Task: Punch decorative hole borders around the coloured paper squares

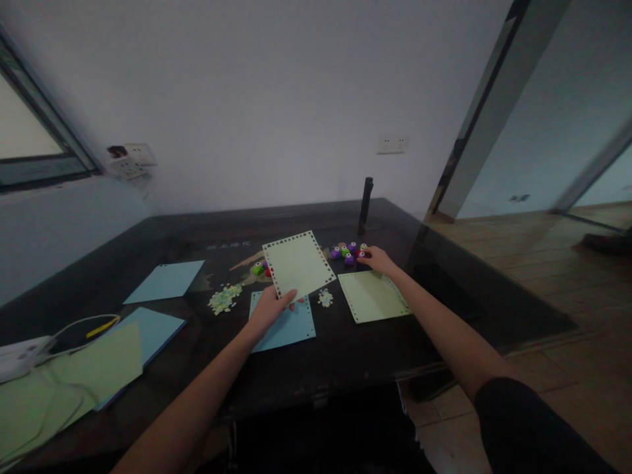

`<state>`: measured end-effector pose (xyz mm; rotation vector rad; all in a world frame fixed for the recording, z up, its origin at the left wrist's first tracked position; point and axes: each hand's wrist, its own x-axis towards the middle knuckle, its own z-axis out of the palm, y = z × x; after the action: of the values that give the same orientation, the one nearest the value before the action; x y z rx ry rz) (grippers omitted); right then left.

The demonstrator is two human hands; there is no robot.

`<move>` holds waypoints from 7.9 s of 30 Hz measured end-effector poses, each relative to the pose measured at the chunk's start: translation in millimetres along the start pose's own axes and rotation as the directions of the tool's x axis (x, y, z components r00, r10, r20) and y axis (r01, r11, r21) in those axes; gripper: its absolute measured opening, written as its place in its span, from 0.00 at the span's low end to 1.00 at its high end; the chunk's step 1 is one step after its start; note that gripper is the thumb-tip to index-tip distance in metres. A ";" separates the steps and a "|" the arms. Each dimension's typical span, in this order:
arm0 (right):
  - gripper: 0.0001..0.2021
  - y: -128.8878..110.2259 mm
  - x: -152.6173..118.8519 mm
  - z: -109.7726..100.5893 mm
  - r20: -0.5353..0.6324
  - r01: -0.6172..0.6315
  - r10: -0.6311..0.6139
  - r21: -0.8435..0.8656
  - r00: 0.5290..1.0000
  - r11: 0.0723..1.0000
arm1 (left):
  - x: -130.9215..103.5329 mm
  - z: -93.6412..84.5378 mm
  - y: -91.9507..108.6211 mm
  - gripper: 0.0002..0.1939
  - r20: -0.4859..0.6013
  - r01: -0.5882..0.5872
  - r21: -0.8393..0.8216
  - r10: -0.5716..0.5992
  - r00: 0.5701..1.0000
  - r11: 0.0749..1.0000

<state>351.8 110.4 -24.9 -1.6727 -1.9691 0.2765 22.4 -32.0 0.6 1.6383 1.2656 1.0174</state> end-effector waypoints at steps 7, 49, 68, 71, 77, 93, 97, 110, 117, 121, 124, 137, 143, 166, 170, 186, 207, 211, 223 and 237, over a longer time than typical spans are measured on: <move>0.06 -0.2 2.4 6.4 -0.015 0.041 -0.041 0.013 0.999 0.999 | -0.5 0.4 -1.7 0.13 0.016 -0.013 0.042 0.013 1.000 0.999; 0.17 -48.8 -53.3 -51.2 -0.087 -0.071 0.229 0.794 0.969 0.603 | 24.7 53.1 49.2 0.15 -0.015 -0.128 -0.157 0.127 0.992 0.979; 0.09 26.4 -83.1 -42.1 0.058 -0.237 0.230 0.279 0.971 0.930 | 25.3 118.0 33.3 0.06 0.290 -0.053 0.325 -0.046 0.956 0.944; 0.08 26.2 -83.5 -41.2 0.047 -0.239 0.235 0.252 0.971 0.938 | 25.2 118.5 31.8 0.06 0.306 -0.101 0.366 -0.017 0.952 0.925; 0.08 23.5 -85.2 -40.5 0.023 -0.247 0.249 0.226 0.968 0.942 | 25.1 118.6 33.6 0.07 0.319 -0.161 0.454 0.009 0.948 0.876; 0.07 13.3 -88.3 -39.5 -0.014 -0.280 0.286 0.161 0.958 0.946 | 25.3 117.7 31.0 0.08 0.332 -0.209 0.496 0.039 0.943 0.843; 0.06 13.2 -88.6 -37.2 -0.042 -0.259 0.266 0.121 0.963 0.958 | 25.3 118.1 32.1 0.08 0.317 -0.210 0.510 0.044 0.947 0.834; 0.12 21.9 -87.8 -30.5 -0.146 -0.176 0.177 0.022 0.973 0.984 | 21.8 118.8 37.2 0.09 0.311 -0.230 0.569 0.053 0.949 0.790; 0.12 24.7 -77.9 -25.7 -0.187 -0.029 0.023 -0.026 0.982 0.999 | -3.1 128.5 43.5 0.13 0.281 -0.395 0.585 0.280 0.918 0.708; 0.14 22.4 -73.3 -18.5 -0.118 0.049 -0.060 -0.096 0.991 0.994 | -11.0 136.8 37.1 0.27 0.296 -0.371 0.561 0.239 0.925 0.740; 0.15 21.2 -72.1 -14.9 -0.085 0.081 -0.093 -0.142 0.992 0.987 | -11.2 139.2 34.2 0.29 0.295 -0.337 0.581 0.194 0.936 0.741; 0.12 27.1 -68.1 -10.4 -0.060 0.098 -0.107 -0.142 0.992 0.985 | -7.2 139.0 32.5 0.23 0.301 -0.373 0.577 0.235 0.924 0.726; 0.12 24.9 -69.7 -12.0 -0.075 0.117 -0.126 -0.111 0.989 0.987 | -8.2 139.2 32.4 0.23 0.306 -0.371 0.568 0.230 0.924 0.734; 0.19 -165.8 -80.4 37.3 0.241 0.510 -0.491 -0.022 0.837 0.860 | -4.9 -67.6 -43.9 0.20 0.047 -0.128 0.837 0.163 0.986 0.533; 0.31 -175.2 -74.2 50.0 0.325 0.511 -0.447 -0.143 0.834 0.848 | -3.5 -66.2 -53.9 0.32 0.085 -0.137 0.853 0.125 0.989 0.504; 0.31 -174.8 -75.6 54.2 0.297 0.441 -0.401 -0.080 0.867 0.894 | -7.9 -66.0 -48.1 0.29 0.045 -0.126 0.821 0.157 0.987 0.557; 0.06 -165.3 -68.0 50.5 0.364 -0.137 -0.184 0.699 0.913 0.701 | -1.4 -75.4 -29.5 0.15 -0.230 0.059 0.317 0.016 0.973 0.947; 0.08 -162.2 -66.9 37.7 0.293 -0.128 -0.144 0.739 0.945 0.662 | -1.6 -71.2 -28.7 0.22 -0.210 0.061 -0.131 -0.088 0.974 0.989; 0.13 -145.6 -89.6 4.1 0.194 -0.109 -0.068 0.772 0.979 0.627 | -12.6 -57.9 -22.7 0.19 0.194 0.160 -0.013 -0.154 0.969 0.987; 0.08 -135.6 -106.8 7.5 0.539 -0.262 -0.227 0.682 0.811 0.683 | -15.2 -48.1 -15.9 0.18 0.183 0.109 0.007 -0.108 0.977 0.994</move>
<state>241.9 -19.2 5.9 -1.1011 -1.8119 1.5555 -30.1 -38.4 0.7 1.6027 1.2152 0.7829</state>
